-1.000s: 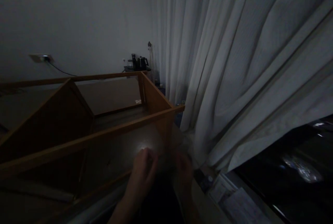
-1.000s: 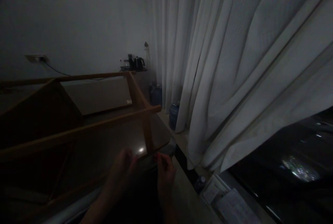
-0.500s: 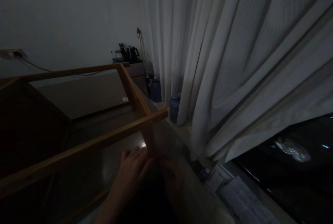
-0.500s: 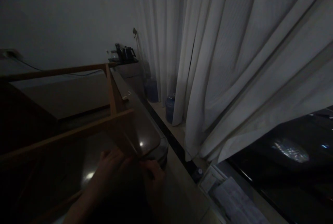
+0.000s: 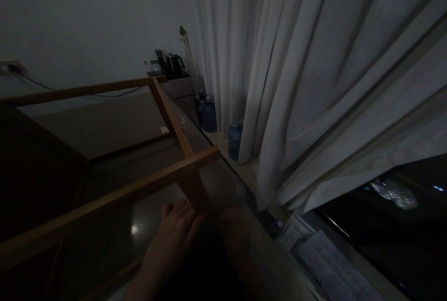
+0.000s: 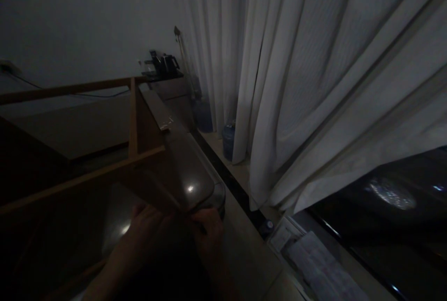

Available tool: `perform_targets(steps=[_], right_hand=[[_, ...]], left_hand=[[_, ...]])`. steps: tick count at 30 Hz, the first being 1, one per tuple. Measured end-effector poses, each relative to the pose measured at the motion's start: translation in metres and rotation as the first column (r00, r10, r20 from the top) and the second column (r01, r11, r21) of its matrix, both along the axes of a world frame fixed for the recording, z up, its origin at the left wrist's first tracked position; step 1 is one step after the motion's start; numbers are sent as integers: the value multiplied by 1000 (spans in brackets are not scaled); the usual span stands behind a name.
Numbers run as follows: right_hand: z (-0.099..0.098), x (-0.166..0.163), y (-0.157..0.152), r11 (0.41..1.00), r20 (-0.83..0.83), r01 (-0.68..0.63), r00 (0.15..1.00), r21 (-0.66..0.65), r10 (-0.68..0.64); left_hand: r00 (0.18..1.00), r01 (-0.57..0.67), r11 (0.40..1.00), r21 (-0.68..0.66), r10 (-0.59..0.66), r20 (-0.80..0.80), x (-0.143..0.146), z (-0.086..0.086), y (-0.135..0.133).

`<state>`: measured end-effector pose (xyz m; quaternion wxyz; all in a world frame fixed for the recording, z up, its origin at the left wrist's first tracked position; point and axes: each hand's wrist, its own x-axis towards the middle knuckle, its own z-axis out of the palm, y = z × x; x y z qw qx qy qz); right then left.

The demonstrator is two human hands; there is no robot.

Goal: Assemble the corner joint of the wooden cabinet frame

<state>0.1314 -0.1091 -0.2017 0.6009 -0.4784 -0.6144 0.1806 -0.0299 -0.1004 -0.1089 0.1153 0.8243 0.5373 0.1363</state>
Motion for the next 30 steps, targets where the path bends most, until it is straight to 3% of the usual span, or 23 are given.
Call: perform_targets(steps=[5, 15, 30], right_hand=[[11, 4, 0, 991, 135, 0, 991, 135, -18], [12, -6, -2, 996, 68, 57, 996, 61, -62], [2, -6, -4, 971, 234, 21, 969, 239, -78]], left_hand=[[1000, 18, 999, 36, -17, -7, 1, 1, -1], [998, 27, 999, 47, -23, -66, 0, -7, 1], [999, 20, 999, 41, -18, -51, -2, -7, 0]])
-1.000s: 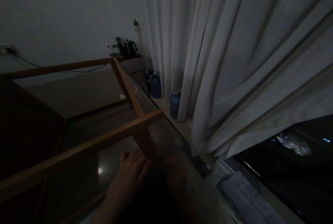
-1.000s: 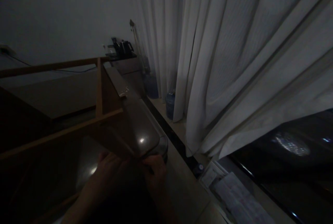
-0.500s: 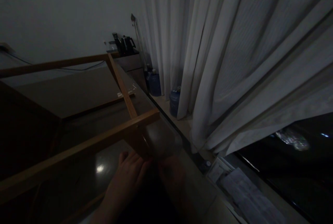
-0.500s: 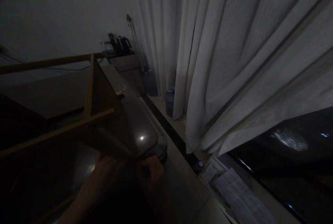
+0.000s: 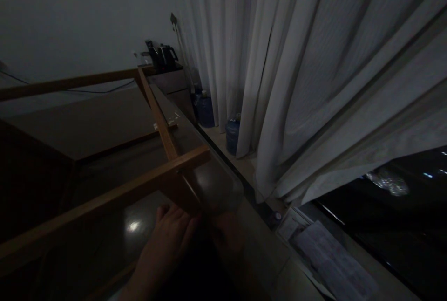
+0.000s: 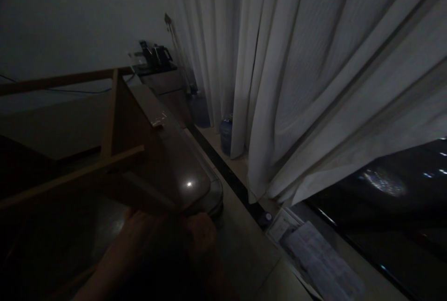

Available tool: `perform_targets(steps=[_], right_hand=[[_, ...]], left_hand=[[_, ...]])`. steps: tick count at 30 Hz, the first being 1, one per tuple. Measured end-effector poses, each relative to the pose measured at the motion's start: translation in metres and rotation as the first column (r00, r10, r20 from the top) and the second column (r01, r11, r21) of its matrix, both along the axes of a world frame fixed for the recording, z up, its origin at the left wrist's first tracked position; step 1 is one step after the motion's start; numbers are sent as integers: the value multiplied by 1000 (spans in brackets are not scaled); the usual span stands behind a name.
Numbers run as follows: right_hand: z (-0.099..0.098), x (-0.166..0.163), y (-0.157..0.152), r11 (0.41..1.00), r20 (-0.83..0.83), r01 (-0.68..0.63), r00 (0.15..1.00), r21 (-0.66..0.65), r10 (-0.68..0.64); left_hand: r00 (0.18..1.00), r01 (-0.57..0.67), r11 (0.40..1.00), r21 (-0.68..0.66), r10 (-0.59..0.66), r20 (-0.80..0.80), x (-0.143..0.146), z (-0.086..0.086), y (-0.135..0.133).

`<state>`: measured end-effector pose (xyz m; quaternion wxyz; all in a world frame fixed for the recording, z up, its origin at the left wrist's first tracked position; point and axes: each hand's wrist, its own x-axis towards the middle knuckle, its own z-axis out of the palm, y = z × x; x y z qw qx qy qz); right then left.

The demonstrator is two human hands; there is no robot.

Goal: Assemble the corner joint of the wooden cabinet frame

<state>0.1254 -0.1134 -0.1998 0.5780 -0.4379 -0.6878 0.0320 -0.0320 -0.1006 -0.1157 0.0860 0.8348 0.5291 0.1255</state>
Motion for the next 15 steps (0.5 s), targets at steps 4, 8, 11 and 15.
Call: perform_targets(steps=[4, 8, 11, 15], right_hand=[[2, -1, 2, 992, -100, -41, 995, -123, 28], [2, -4, 4, 963, -186, -105, 981, -249, 58], [1, -3, 4, 957, -202, -122, 977, -264, 69], [4, 1, 4, 953, -177, -100, 983, -286, 50]], left_hand=[[1000, 2, 1000, 27, -2, 13, 0, 3, 1], [1000, 6, 1000, 13, -6, 16, 0, 4, 1], [1000, 9, 1000, 2, -9, 27, 0, 3, 1], [1000, 17, 1000, 14, -17, 25, 0, 1, 2]])
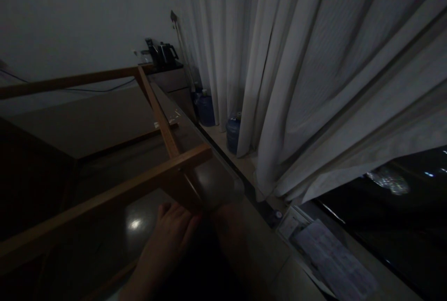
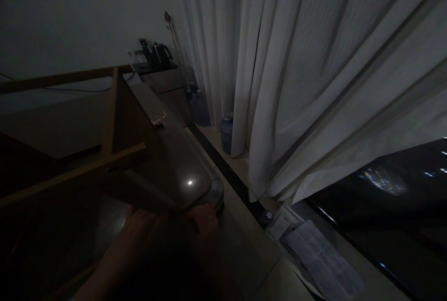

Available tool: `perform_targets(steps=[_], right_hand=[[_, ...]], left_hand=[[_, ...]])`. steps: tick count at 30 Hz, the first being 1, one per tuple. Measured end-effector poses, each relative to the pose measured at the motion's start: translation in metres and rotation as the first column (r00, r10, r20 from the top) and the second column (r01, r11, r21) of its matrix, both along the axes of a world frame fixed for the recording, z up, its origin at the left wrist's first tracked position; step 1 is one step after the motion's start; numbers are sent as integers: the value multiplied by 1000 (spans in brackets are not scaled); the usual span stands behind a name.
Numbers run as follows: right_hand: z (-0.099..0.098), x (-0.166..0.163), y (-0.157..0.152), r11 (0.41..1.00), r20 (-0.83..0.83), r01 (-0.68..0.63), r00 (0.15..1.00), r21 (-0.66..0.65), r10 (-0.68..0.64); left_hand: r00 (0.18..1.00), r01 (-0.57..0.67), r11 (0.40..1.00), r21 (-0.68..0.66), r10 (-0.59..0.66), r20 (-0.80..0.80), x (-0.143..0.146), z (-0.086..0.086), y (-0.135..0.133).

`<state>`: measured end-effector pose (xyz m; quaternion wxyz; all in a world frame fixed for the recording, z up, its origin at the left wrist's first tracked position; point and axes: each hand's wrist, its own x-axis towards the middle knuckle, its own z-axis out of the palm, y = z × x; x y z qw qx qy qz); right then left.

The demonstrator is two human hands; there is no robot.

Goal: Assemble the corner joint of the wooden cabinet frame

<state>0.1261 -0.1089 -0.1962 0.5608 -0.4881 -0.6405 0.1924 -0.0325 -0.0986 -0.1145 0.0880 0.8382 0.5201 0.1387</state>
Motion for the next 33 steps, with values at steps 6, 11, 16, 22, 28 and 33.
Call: perform_targets(steps=[6, 11, 16, 22, 28, 33], right_hand=[[6, 2, 3, 995, 58, 36, 998, -88, -31], [5, 1, 5, 991, 98, 84, 992, -105, -73], [9, 9, 9, 989, 216, 143, 968, -44, -130], [10, 28, 27, 981, 293, 191, 937, 19, -188], [24, 37, 41, 1000, 460, 19, 888, -13, -11], [36, 40, 45, 995, 577, -83, 810, -57, 101]], left_hand=[[1000, 10, 1000, 7, -11, 24, 1, 0, -1], [1000, 7, 1000, 1, -7, 29, 2, 1, -3], [999, 15, 1000, 4, -15, 29, 4, 5, -3], [999, 34, 999, -11, -33, 26, 5, 5, -1], [999, 46, 999, -10, -46, 4, 5, 5, 0], [999, 43, 999, -17, -42, 9, 5, 0, 2]])
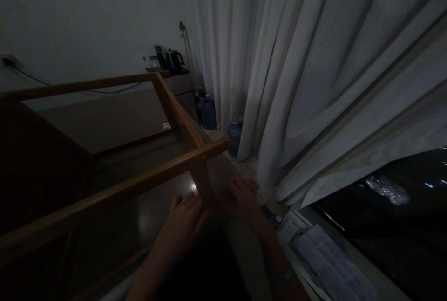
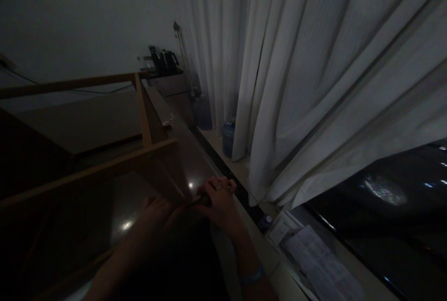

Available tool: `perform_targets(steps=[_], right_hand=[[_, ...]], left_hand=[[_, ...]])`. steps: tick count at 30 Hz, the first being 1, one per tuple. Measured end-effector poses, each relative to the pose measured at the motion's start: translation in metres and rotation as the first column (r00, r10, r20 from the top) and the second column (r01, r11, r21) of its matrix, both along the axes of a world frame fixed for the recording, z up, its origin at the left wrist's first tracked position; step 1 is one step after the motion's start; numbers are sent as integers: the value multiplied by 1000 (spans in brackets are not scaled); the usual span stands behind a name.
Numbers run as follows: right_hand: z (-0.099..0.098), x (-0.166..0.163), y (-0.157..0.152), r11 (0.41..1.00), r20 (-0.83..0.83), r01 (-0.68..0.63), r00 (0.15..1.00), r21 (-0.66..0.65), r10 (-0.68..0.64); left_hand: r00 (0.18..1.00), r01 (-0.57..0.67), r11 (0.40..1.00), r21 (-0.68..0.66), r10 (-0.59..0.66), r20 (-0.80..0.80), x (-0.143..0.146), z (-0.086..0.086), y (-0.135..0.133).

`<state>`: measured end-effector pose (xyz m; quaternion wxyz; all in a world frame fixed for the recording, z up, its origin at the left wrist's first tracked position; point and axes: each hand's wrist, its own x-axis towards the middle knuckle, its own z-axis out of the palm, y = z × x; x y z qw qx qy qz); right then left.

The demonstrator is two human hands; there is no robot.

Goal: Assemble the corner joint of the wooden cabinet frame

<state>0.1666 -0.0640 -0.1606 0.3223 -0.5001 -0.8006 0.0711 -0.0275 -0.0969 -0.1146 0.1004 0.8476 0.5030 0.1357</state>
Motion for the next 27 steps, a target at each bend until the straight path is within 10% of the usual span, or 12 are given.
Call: perform_targets(steps=[17, 27], right_hand=[[-7, 1, -3, 999, -57, -47, 997, 3, 47], [-6, 2, -5, 997, -28, -62, 998, 41, 63]], left_hand=[[981, -194, 981, 8, 194, -15, -23, 8, -27], [897, -292, 955, -43, 289, 333, -32, 6, -50]])
